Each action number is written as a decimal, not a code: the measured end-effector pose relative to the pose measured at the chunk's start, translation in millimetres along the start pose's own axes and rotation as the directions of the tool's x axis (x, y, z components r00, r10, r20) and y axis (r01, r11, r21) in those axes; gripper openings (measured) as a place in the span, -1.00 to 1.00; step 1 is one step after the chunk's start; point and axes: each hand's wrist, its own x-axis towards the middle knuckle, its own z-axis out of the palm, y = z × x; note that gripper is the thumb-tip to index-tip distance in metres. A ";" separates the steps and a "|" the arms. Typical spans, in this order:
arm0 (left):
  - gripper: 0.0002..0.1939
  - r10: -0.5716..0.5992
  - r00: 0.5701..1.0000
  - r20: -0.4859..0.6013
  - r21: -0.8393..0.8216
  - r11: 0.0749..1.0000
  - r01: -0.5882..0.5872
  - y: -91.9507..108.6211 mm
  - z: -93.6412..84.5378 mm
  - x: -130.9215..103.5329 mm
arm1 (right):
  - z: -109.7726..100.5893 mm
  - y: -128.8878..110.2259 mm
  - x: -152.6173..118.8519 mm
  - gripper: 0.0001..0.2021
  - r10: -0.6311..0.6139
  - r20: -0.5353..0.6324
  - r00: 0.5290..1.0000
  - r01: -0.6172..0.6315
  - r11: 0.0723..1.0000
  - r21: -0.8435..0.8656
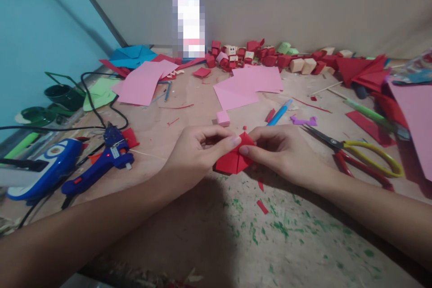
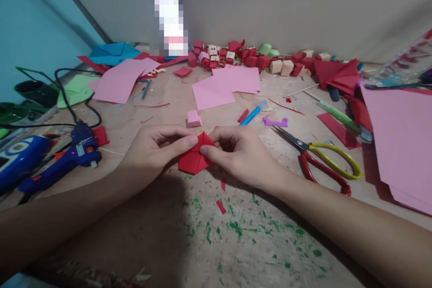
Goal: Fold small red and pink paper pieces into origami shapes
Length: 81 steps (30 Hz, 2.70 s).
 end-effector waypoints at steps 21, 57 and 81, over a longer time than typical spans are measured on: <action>-0.87 0.061 0.998 -0.011 0.104 0.993 -0.060 0.6 -1.1 -1.8 | -0.7 -0.8 -0.3 -0.75 -0.020 0.042 0.999 0.023 0.998 -0.056; -0.89 0.078 0.997 0.010 0.090 0.993 -0.079 -1.0 -0.8 -2.0 | -3.9 4.0 3.0 -0.76 -0.132 0.127 0.983 0.157 0.965 -0.211; -0.83 0.105 0.994 0.009 0.201 0.974 -0.105 -3.6 -2.4 -4.3 | -1.9 3.1 2.7 -0.79 -0.015 -0.020 1.000 0.017 0.994 0.104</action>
